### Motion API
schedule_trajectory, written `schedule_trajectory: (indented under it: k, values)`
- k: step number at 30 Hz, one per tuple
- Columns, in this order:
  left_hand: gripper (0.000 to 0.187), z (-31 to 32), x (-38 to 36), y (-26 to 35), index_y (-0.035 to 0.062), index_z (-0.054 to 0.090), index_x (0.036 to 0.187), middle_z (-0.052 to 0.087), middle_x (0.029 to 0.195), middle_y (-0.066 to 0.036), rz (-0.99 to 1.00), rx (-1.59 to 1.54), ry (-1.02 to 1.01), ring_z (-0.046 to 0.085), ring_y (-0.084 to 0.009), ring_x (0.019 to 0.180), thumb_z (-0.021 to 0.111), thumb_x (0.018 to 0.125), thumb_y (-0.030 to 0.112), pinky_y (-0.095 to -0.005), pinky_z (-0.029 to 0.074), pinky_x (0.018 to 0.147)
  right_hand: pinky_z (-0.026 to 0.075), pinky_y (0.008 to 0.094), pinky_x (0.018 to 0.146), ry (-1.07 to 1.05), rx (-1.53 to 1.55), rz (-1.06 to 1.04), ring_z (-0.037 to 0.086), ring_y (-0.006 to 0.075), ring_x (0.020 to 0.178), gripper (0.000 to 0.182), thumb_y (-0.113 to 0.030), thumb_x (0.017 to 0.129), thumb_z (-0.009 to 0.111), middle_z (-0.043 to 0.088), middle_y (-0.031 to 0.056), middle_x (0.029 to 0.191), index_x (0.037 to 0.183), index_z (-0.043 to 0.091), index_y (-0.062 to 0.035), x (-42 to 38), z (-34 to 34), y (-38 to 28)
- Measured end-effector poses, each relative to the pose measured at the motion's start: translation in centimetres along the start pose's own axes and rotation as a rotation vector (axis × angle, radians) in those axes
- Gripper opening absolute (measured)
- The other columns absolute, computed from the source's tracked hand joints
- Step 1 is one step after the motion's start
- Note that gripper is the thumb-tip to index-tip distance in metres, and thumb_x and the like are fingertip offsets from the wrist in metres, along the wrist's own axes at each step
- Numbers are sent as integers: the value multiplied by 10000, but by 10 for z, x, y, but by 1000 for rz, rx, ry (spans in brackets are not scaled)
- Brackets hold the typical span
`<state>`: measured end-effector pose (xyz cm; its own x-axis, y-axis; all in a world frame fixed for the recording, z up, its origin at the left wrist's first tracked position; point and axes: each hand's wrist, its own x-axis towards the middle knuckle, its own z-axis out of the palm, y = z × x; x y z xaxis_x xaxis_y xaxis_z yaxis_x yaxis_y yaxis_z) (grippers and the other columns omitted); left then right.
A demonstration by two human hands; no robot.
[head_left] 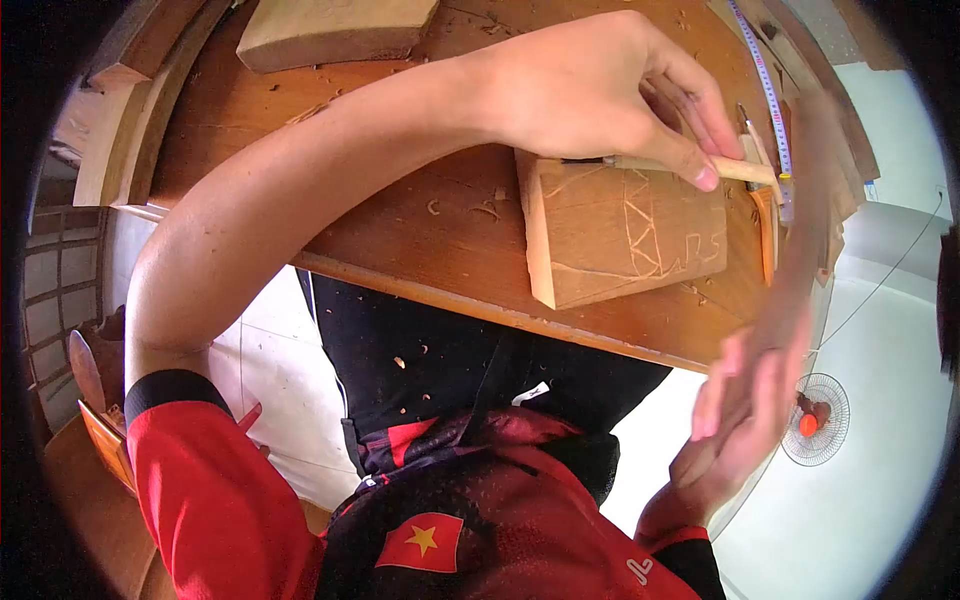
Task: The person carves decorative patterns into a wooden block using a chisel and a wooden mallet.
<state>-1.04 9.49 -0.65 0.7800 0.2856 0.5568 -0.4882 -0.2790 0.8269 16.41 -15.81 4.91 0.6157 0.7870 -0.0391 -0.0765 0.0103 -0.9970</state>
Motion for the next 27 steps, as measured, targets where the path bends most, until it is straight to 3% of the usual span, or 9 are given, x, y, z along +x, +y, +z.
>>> schedule_trajectory:
  k: [3,7,8,12,15,16,20,23,27]
  values:
    - [318,1,2,1,22,724,1204,759,1084,-105,-89,127,13,699,-182,1021,743,944,203,-336,549,945,429,263,312,-67,-6,112,442,124,370,564,-190,1111,338,552,176,850,1644,158,-160,-7,0,0]
    - [325,10,2,-8,7,773,1082,772,1045,-115,-181,152,113,711,-199,999,797,863,246,-319,518,963,370,262,306,-19,203,-25,441,136,368,608,-232,1097,416,545,174,823,1646,165,-158,-2,0,10]
    - [325,10,2,-7,10,775,1081,773,1044,-115,-198,142,102,710,-199,995,799,861,248,-316,518,962,397,266,305,-88,20,45,440,142,373,585,-221,1105,384,538,166,835,1646,165,-180,-7,-6,15]
    - [323,10,1,-6,27,783,1077,775,1035,-109,-215,194,100,708,-193,980,805,852,258,-305,520,944,368,255,312,-30,133,141,427,131,381,618,-244,1085,457,516,141,811,1642,197,-181,-13,-1,12]
    - [319,8,2,-7,36,784,1083,776,1026,-107,-275,175,86,711,-192,967,804,849,252,-297,525,924,410,261,261,2,88,136,403,132,356,533,-199,1128,251,493,141,867,1643,120,-232,-18,1,20]
    - [320,8,3,-6,33,783,1084,777,1023,-107,-291,175,70,712,-192,959,802,848,249,-298,528,918,402,258,304,-210,-13,261,420,132,383,566,-220,1111,349,507,137,838,1646,167,-223,-20,-4,16]
    - [295,8,2,-2,-4,768,1088,772,985,-88,-318,190,41,699,-144,920,787,883,207,-288,538,879,382,253,314,1,173,97,415,119,382,615,-258,1093,419,497,124,816,1649,165,-186,-17,5,16]
    - [288,8,3,-2,-25,760,1092,771,966,-84,-305,193,18,696,-124,894,775,899,189,-282,542,857,404,263,296,-245,-42,305,407,118,374,579,-261,1116,342,485,114,852,1651,123,-222,-24,-6,21]
    - [286,7,2,2,-25,762,1094,772,962,-93,-320,268,12,699,-128,877,772,897,182,-283,545,840,366,232,274,78,145,91,359,90,350,544,-219,1115,325,475,113,832,1638,195,-148,-23,14,19]
